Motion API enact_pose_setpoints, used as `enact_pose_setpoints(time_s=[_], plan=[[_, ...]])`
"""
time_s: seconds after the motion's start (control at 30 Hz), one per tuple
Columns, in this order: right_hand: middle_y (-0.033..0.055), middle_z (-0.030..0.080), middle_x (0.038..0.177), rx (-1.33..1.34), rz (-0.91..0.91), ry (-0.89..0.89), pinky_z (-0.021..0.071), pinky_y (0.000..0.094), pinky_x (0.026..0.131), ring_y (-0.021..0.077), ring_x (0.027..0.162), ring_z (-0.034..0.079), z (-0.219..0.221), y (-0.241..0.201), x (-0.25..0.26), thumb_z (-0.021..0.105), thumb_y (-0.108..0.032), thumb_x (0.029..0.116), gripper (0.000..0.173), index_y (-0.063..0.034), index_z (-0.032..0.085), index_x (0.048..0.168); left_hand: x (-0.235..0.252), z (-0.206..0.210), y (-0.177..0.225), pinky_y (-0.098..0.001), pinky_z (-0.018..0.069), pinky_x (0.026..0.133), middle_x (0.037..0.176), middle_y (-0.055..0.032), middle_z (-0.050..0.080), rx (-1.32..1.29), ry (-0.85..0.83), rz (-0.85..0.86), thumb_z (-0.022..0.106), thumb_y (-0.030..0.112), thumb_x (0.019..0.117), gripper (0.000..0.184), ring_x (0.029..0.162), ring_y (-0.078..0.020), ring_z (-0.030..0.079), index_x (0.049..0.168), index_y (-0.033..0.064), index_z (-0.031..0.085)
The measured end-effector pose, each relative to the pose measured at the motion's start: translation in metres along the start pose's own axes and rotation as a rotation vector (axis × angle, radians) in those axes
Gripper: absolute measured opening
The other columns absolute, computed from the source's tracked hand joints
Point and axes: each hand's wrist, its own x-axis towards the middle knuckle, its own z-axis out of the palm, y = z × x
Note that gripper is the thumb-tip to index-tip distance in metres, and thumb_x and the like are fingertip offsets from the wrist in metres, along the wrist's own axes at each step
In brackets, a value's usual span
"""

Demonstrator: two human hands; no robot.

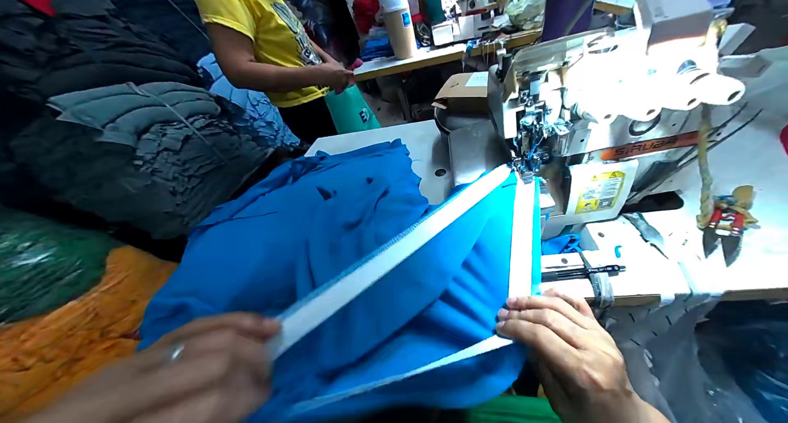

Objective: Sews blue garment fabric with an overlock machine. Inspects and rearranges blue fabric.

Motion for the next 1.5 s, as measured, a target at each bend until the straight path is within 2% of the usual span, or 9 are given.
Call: enact_pose_setpoints(time_s=[0.1,0.17,0.3,0.4,0.57,0.77,1.27,1.37,1.5], plan=[[0.0003,0.072,0.087,0.032,0.03,-0.035,0.0444,0.0231,0.1,0.0119,0.103,0.066,-0.018,-0.01,0.007,0.049,-0.013,0.1053,0.021,-0.0132,0.067,0.095,0.034,0.036,-0.051,-0.021,0.0533,0.091,0.079,0.0032,0.063,0.242,0.139,0.023,0.047,0.047,0.1061,0.046,0.09,-0.0013,0.065,0.079,0.0126,0.061],[0.0029,0.071,0.083,0.029,0.037,-0.056,0.0487,0.0213,0.095,0.0147,0.1,0.067,-0.024,-0.016,0.011,0.052,-0.008,0.1021,0.02,-0.0107,0.068,0.091,0.075,0.073,-0.07,-0.0172,0.0539,0.078,0.076,0.0034,0.062,0.208,0.274,0.029,0.049,0.046,0.1046,0.048,0.083,0.0003,0.064,0.075,0.0109,0.063],[0.0042,0.071,0.079,-0.038,0.087,-0.097,0.0508,0.0233,0.093,0.0182,0.095,0.069,-0.032,-0.028,0.023,0.054,-0.001,0.0962,0.019,-0.0093,0.069,0.089,0.143,0.134,-0.063,-0.0362,0.0512,0.101,0.108,-0.0114,0.075,0.035,0.25,-0.051,0.058,0.017,0.0992,0.028,0.109,-0.0193,0.07,0.084,-0.0017,0.071],[0.0066,0.072,0.08,-0.081,0.142,-0.145,0.0527,0.027,0.088,0.0213,0.093,0.071,-0.047,-0.035,0.03,0.055,-0.001,0.0973,0.018,-0.0078,0.07,0.091,0.155,0.15,-0.053,-0.056,0.038,0.113,0.118,-0.0192,0.073,0.04,0.226,-0.163,0.057,0.009,0.1,0.026,0.119,-0.0348,0.067,0.109,-0.0087,0.074],[0.0044,0.07,0.079,-0.148,0.128,-0.203,0.0478,0.0266,0.078,0.0193,0.093,0.066,-0.057,-0.038,0.032,0.056,-0.001,0.0975,0.019,-0.0091,0.072,0.09,0.133,0.158,-0.088,-0.0552,0.0397,0.112,0.116,-0.0112,0.076,0.043,0.324,-0.068,0.058,0.022,0.1003,0.031,0.121,-0.0262,0.068,0.105,-0.0007,0.077],[0.0039,0.071,0.079,-0.183,0.145,-0.222,0.0489,0.0274,0.073,0.019,0.091,0.068,-0.045,-0.035,0.019,0.056,-0.001,0.0951,0.02,-0.0089,0.072,0.088,0.128,0.156,-0.079,-0.0591,0.036,0.114,0.119,-0.011,0.075,0.103,0.245,-0.028,0.056,0.029,0.1008,0.037,0.123,-0.024,0.066,0.079,0.0031,0.07],[0.0094,0.073,0.082,-0.102,0.174,-0.394,0.05,0.0304,0.072,0.024,0.091,0.069,-0.071,-0.029,0.032,0.054,0.001,0.0973,0.021,-0.0046,0.073,0.091,0.13,0.142,-0.078,-0.0596,0.0307,0.117,0.122,-0.004,0.074,0.046,0.137,-0.076,0.051,0.034,0.1029,0.039,0.128,-0.0162,0.062,0.082,0.0085,0.072],[0.0087,0.072,0.082,-0.117,0.182,-0.377,0.0489,0.03,0.073,0.0231,0.091,0.068,-0.066,-0.018,0.037,0.055,0.0,0.0976,0.02,-0.0048,0.073,0.093,0.143,0.134,-0.08,-0.0614,0.027,0.116,0.124,-0.012,0.073,-0.042,0.068,-0.174,0.056,0.016,0.0998,0.028,0.129,-0.0275,0.061,0.1,-0.0038,0.076],[0.0064,0.069,0.079,-0.181,0.175,-0.309,0.0494,0.0294,0.069,0.0209,0.085,0.068,-0.052,0.001,0.048,0.054,-0.001,0.0975,0.02,-0.007,0.072,0.091,0.121,0.133,-0.202,-0.0533,0.0359,0.118,0.142,0.0045,0.063,0.005,0.011,0.195,0.043,0.036,0.1088,0.037,0.134,-0.0127,0.056,0.131,0.0211,0.069]])
